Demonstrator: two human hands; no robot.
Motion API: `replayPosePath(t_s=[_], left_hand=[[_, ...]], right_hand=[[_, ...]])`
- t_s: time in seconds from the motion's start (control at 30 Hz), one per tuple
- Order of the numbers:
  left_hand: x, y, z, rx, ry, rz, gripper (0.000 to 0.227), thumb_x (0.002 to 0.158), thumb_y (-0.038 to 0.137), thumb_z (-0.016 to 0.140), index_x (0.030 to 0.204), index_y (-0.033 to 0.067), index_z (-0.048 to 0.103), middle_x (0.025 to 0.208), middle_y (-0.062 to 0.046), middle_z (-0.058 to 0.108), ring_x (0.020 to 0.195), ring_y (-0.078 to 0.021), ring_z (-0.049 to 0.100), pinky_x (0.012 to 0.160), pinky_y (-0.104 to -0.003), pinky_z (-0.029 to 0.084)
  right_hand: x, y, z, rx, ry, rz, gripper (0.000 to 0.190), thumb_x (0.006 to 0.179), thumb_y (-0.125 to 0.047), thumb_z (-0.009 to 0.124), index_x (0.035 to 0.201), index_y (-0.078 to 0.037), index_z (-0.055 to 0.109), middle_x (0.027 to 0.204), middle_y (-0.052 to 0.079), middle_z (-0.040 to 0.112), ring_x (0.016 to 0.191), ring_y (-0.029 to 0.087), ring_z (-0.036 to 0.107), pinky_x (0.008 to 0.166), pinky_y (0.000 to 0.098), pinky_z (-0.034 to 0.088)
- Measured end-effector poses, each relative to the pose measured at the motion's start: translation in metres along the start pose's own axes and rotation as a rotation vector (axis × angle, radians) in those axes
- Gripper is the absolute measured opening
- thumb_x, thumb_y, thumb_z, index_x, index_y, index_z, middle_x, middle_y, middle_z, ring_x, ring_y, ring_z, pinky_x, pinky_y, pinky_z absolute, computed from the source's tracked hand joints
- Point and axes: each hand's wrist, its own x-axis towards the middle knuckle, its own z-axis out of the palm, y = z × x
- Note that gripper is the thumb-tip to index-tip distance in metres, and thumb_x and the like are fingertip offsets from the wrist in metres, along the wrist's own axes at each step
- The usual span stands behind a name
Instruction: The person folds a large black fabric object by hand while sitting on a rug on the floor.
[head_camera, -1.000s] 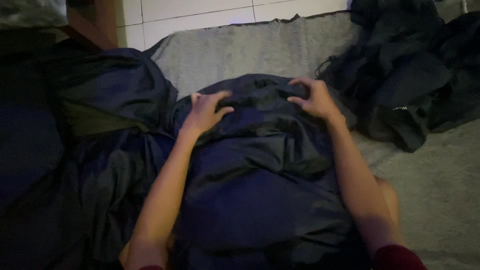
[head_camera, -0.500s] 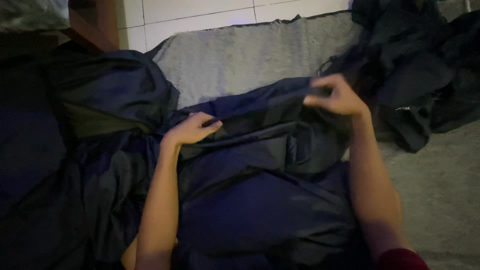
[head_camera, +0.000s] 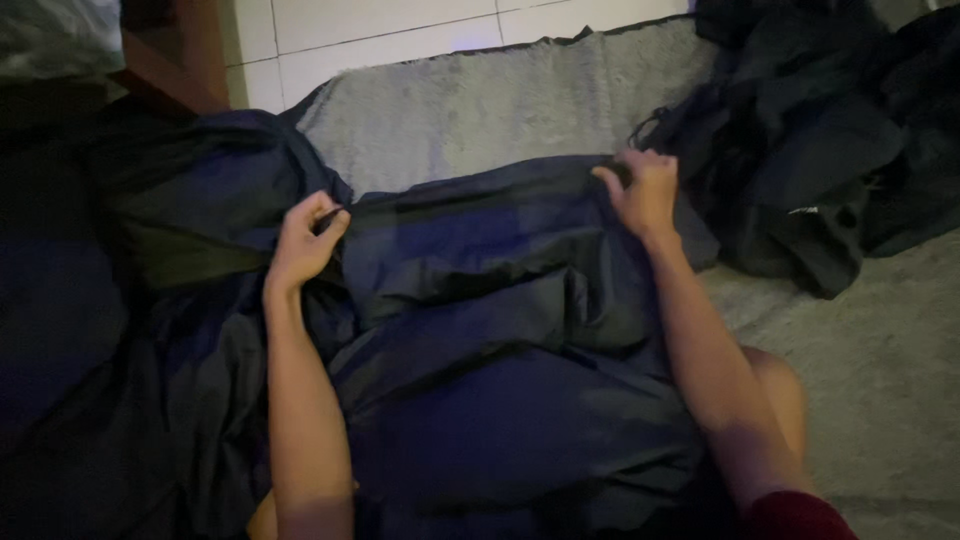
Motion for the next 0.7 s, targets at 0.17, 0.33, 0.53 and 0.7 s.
replayPosePath(t_s=[0.17,0.33,0.53,0.7], left_hand=[[-0.007,0.001,0.008,0.058,-0.094,-0.177,0.018,0.108,0.021,0.075,0.109,0.0043,0.07,0.096,-0.012,0.072,0.097,-0.0316,0.067,0.084,-0.043,0.054],[-0.013,0.001,0.001,0.399,0.097,-0.199,0.026,0.107,0.039,0.086,0.087,0.0223,0.082,0.086,0.001,0.08,0.091,-0.023,0.079,0.086,-0.037,0.058],[-0.004,0.009,0.014,0.46,0.119,0.121,0.019,0.117,0.019,0.073,0.103,0.0063,0.078,0.111,-0.018,0.073,0.108,-0.0475,0.071,0.093,-0.054,0.059],[-0.001,0.024,0.04,0.509,0.03,-0.084,0.018,0.118,0.031,0.065,0.114,0.0166,0.074,0.112,-0.014,0.082,0.112,-0.0463,0.075,0.092,-0.06,0.058]], right_hand=[[0.007,0.014,-0.03,0.317,0.065,0.103,0.053,0.096,-0.052,0.105,0.095,-0.011,0.073,0.088,0.012,0.073,0.084,0.031,0.069,0.086,0.0398,0.05],[-0.005,0.043,-0.047,0.31,-0.38,0.407,0.053,0.09,-0.042,0.096,0.082,0.004,0.07,0.077,0.026,0.07,0.073,0.044,0.067,0.07,0.05,0.045],[0.007,0.047,-0.054,0.949,-0.223,0.413,0.017,0.106,-0.027,0.087,0.111,-0.016,0.075,0.096,-0.007,0.07,0.088,0.007,0.064,0.087,0.0259,0.051],[0.019,0.042,-0.055,1.053,-0.196,0.497,0.014,0.104,-0.028,0.079,0.106,-0.017,0.071,0.09,-0.004,0.067,0.081,0.008,0.065,0.08,0.0218,0.048]])
